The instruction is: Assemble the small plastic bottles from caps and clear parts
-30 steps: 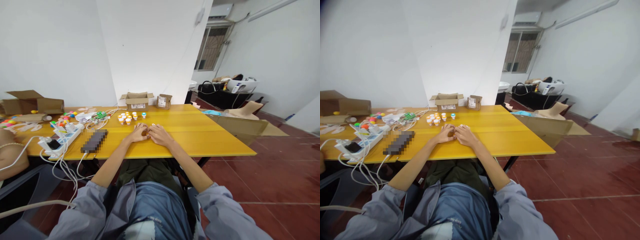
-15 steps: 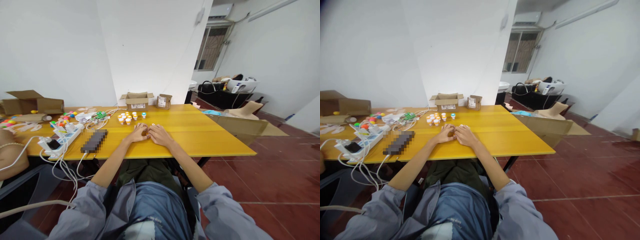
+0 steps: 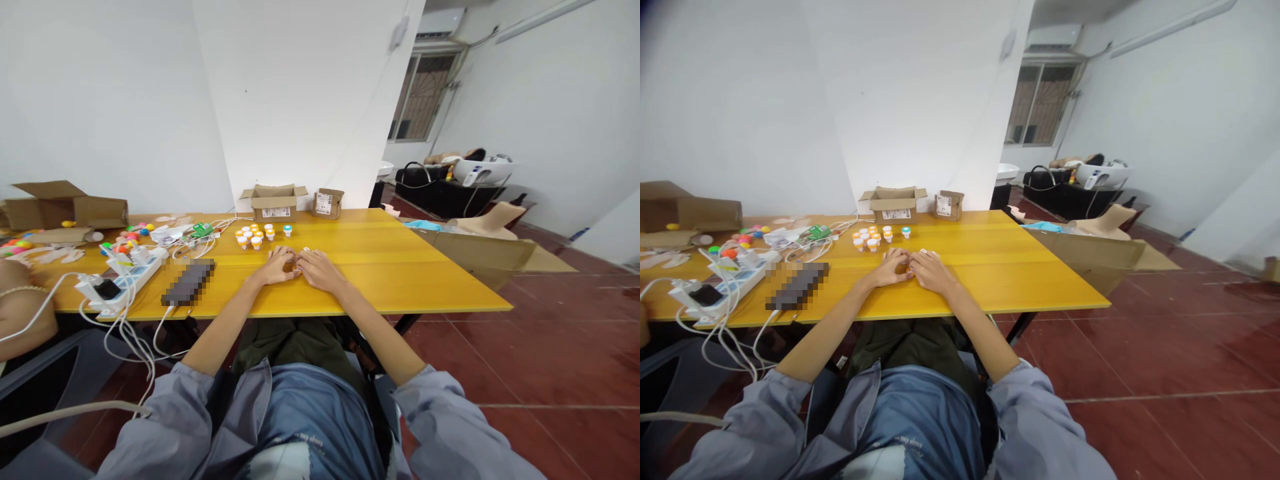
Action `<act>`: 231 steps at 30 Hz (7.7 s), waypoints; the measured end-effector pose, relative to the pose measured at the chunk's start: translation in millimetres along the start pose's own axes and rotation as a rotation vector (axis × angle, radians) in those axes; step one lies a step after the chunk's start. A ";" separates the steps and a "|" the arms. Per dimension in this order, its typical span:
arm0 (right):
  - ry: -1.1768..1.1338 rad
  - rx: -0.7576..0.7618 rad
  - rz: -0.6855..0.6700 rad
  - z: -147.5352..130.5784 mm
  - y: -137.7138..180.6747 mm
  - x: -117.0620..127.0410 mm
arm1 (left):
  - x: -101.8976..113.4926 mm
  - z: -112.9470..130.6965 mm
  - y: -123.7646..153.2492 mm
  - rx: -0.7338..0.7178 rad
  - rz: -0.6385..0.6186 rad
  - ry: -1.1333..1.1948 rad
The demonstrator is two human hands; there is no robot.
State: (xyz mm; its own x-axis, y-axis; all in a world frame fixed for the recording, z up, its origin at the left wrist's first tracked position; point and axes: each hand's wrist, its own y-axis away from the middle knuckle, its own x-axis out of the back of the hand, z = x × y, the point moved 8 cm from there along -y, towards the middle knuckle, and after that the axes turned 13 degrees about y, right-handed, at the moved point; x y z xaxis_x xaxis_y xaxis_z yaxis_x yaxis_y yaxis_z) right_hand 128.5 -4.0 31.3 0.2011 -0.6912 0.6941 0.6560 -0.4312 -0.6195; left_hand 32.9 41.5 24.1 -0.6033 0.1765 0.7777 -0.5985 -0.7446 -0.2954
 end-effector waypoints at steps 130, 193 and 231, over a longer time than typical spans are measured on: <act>-0.058 -0.125 -0.134 6.7 -1.8 -6.3 | -1.5 0.7 0.2 0.000 -0.005 0.016; -0.103 -0.140 -0.133 7.7 -1.2 -6.6 | -2.1 2.4 0.1 -0.010 -0.009 0.010; -0.137 -0.218 -0.112 12.7 0.6 -8.6 | -3.1 4.8 -0.1 -0.048 -0.009 0.000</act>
State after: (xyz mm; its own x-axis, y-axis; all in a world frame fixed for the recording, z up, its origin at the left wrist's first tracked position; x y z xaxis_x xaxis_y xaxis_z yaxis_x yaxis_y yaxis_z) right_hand 136.5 9.1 29.6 0.2424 -0.5534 0.7969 0.5104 -0.6258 -0.5898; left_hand 37.4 37.9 24.4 -0.5977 0.1828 0.7806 -0.6286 -0.7112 -0.3148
